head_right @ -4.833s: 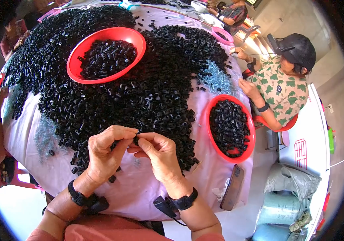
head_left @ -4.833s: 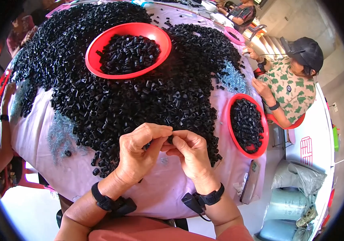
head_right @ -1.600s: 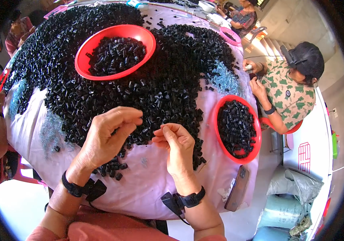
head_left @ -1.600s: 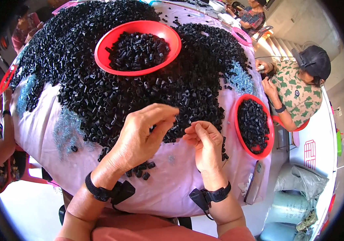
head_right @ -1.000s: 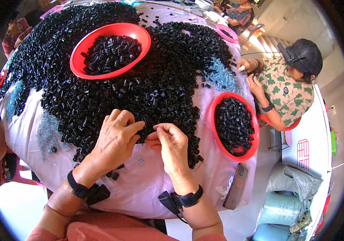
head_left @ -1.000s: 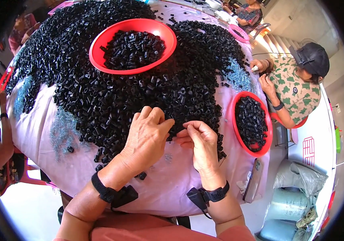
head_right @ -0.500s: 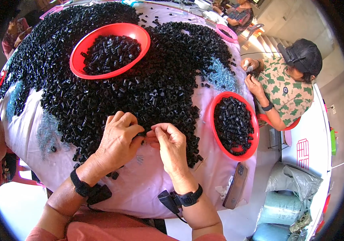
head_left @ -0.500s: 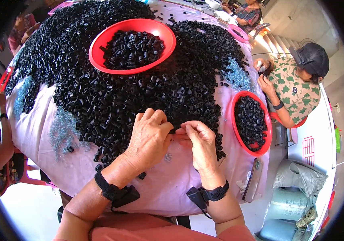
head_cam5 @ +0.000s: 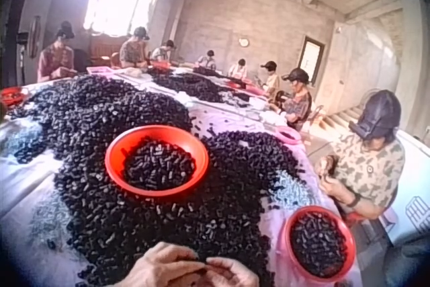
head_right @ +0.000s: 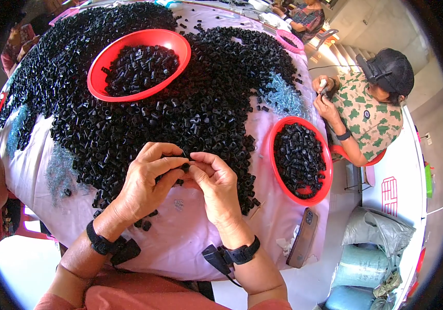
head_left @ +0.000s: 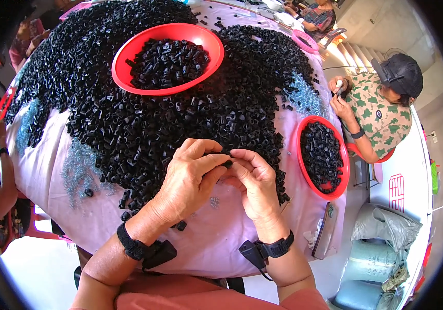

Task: Sorting small black shoe components into piles on a table.

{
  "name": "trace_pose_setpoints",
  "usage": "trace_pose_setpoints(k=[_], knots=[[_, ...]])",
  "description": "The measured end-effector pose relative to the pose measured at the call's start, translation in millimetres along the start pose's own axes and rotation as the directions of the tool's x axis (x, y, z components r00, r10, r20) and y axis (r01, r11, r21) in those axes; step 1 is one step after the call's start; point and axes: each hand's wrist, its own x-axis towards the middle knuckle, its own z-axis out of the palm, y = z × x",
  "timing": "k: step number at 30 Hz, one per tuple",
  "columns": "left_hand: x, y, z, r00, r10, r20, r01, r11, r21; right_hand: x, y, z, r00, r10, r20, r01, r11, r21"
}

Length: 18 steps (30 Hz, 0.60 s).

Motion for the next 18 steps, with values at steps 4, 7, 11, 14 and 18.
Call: trace_pose_setpoints(k=[4, 7, 11, 14, 18], knots=[[0.7, 1.0, 1.0, 1.0, -0.015, -0.003, 0.015, 1.0, -0.012, -0.4, -1.8, -1.0, 1.0, 0.026, -0.014, -0.025, 0.997, 0.074], [-1.0, -1.2, 2.2, 0.993, -0.117, 0.0, 0.116, 0.986, -0.117, 2.1, -1.0, -7.1, 0.995, -0.041, -0.091, 0.046, 0.997, 0.057], [-4.4, -1.0, 0.4, 0.921, -0.217, 0.323, 0.327, 0.882, -0.339, 2.7, -2.3, -7.4, 0.98, -0.082, -0.18, 0.109, 0.984, 0.141], [-6.6, -0.8, 2.7, 0.932, -0.187, 0.309, 0.266, 0.934, -0.237, 3.6, -2.3, -7.4, 0.982, -0.061, -0.181, 0.093, 0.98, 0.176], [-5.1, -7.3, 0.6, 0.975, -0.131, 0.178, 0.152, 0.983, -0.107, 4.3, -2.4, -7.0, 0.982, -0.097, -0.161, 0.125, 0.977, 0.172]])
